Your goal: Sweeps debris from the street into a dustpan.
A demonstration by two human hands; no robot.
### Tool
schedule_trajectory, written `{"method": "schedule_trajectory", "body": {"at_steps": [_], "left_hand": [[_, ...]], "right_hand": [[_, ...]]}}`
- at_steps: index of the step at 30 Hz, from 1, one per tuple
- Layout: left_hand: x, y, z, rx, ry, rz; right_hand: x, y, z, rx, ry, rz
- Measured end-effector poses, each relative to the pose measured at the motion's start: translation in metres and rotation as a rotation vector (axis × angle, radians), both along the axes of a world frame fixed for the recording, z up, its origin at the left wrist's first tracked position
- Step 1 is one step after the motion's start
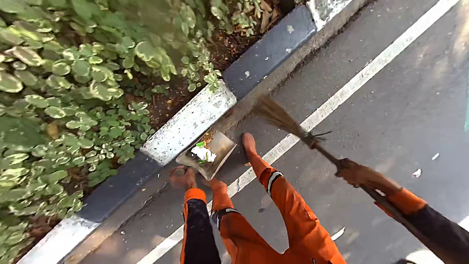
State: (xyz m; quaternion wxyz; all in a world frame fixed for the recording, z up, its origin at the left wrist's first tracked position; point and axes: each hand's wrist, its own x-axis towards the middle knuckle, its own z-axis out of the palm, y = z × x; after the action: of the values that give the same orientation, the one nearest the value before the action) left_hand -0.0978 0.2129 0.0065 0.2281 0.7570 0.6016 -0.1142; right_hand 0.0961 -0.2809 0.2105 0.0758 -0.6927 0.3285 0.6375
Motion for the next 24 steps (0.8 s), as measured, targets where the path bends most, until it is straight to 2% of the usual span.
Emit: {"method": "schedule_trajectory", "body": {"at_steps": [2, 4, 6, 8, 10, 12, 15, 17, 19, 21, 24], "left_hand": [[-0.003, 0.004, -0.005, 0.001, -0.016, 0.005], [-0.015, 0.008, -0.011, 0.021, -0.049, 0.004], [-0.035, 0.016, -0.011, 0.01, -0.083, 0.009], [-0.059, 0.03, -0.013, 0.002, -0.155, 0.01], [-0.092, 0.041, -0.011, -0.021, -0.22, 0.023], [-0.123, 0.056, -0.006, -0.027, -0.263, 0.026], [-0.161, 0.089, 0.005, -0.041, -0.253, 0.021], [-0.19, 0.111, 0.007, -0.01, -0.215, -0.018], [-0.211, 0.131, 0.007, 0.026, -0.182, -0.05], [-0.22, 0.149, 0.011, 0.02, -0.12, -0.058], [-0.215, 0.159, 0.015, -0.022, -0.036, -0.106]], "right_hand": [[0.016, 0.003, -0.022, -0.151, -0.168, 0.219], [0.028, 0.039, -0.07, -0.203, -0.236, 0.383], [0.001, 0.093, -0.128, -0.097, -0.211, 0.468], [-0.059, 0.171, -0.16, 0.099, -0.108, 0.55], [-0.134, 0.237, -0.147, 0.202, -0.039, 0.573], [-0.186, 0.258, -0.113, 0.253, 0.025, 0.538], [-0.215, 0.23, -0.046, 0.372, 0.15, 0.477], [-0.229, 0.207, 0.006, 0.294, 0.234, 0.324], [-0.235, 0.184, 0.03, 0.158, 0.157, 0.232], [-0.228, 0.178, 0.014, 0.034, -0.033, 0.292], [-0.233, 0.221, -0.065, -0.039, -0.205, 0.358]]}}
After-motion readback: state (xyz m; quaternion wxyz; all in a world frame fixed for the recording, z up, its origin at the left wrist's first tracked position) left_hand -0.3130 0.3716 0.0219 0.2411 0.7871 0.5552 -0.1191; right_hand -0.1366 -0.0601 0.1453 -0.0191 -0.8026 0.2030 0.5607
